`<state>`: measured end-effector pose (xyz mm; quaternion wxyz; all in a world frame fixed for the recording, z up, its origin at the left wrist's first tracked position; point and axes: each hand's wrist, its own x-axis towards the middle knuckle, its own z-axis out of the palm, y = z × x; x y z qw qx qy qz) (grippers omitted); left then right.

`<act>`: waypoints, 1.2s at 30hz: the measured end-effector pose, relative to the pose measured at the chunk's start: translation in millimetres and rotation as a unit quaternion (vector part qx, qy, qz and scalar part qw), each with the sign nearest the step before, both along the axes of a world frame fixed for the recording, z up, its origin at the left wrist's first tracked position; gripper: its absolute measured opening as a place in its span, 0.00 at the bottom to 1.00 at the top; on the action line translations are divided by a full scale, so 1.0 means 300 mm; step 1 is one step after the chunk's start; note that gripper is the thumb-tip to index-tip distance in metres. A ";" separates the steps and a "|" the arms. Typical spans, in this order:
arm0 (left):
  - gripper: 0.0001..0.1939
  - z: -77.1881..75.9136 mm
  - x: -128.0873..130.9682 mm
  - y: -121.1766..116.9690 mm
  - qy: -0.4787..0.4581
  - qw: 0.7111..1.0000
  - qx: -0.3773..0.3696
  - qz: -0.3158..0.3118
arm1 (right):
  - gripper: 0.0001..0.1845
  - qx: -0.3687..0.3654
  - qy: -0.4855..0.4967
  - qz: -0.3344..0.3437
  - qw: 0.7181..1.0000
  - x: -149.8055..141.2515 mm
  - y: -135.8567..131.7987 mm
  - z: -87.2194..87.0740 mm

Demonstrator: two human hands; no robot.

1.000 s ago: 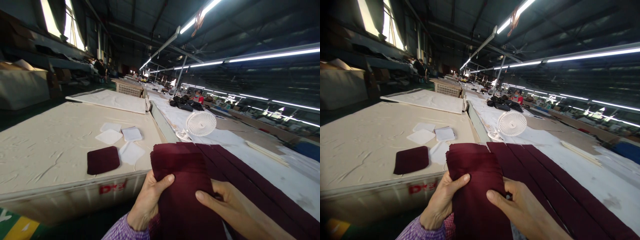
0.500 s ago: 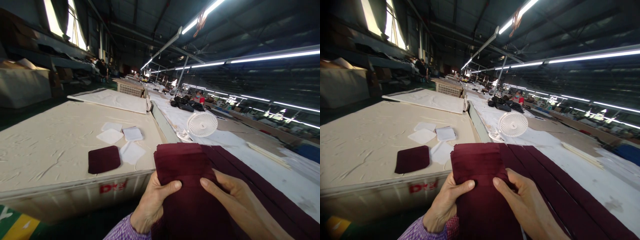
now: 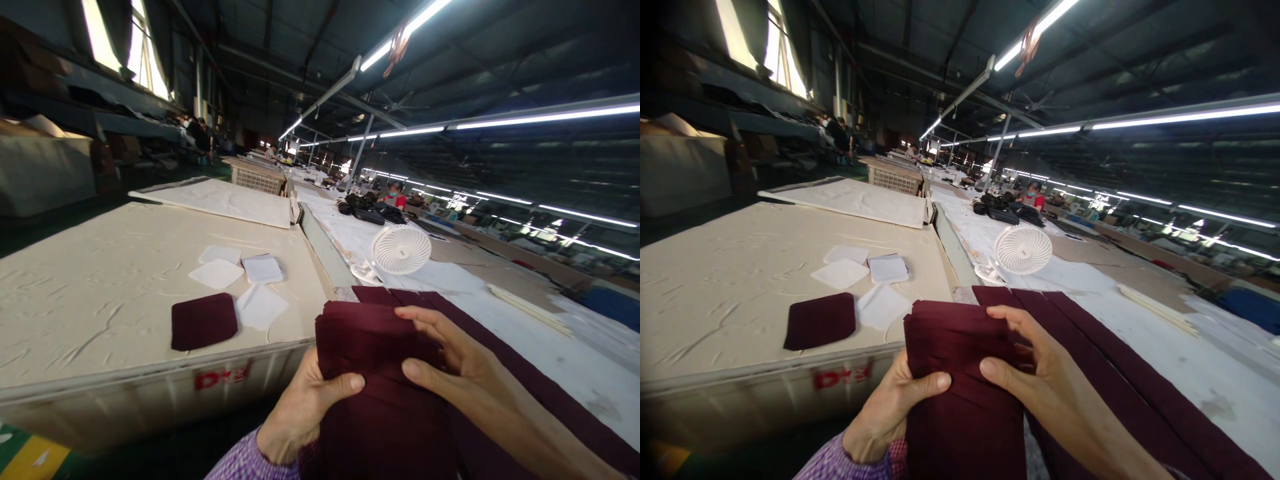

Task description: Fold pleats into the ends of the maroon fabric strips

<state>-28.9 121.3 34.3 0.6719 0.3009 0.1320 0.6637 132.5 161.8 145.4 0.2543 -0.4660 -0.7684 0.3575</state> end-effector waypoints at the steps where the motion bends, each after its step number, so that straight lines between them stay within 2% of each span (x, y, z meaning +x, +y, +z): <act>1: 0.16 0.000 -0.002 -0.002 0.005 1.000 0.005 -0.001 | 0.30 -0.014 0.005 0.012 1.000 0.000 0.002 0.003; 7: 0.14 0.000 -0.006 0.001 0.009 1.000 -0.002 0.013 | 0.33 -0.107 0.054 0.057 0.991 0.005 -0.005 -0.003; 10: 0.12 0.005 -0.001 0.003 -0.014 0.999 -0.029 0.037 | 0.29 -0.144 0.046 0.065 0.986 0.001 -0.015 -0.014; 14: 0.12 0.011 0.011 0.004 -0.037 0.996 -0.063 0.053 | 0.23 -0.123 0.030 0.044 0.991 -0.005 -0.019 -0.041; 18: 0.13 0.012 0.018 0.005 -0.044 0.995 -0.075 0.052 | 0.21 -0.108 0.021 0.028 0.994 -0.007 -0.009 -0.057; 27: 0.15 0.012 0.025 0.006 -0.055 0.994 -0.087 0.047 | 0.20 -0.083 0.016 0.033 0.996 -0.012 -0.013 -0.051; 36: 0.16 0.011 0.030 0.001 -0.046 0.998 -0.046 0.023 | 0.17 -0.068 0.000 0.064 0.996 0.005 -0.002 -0.046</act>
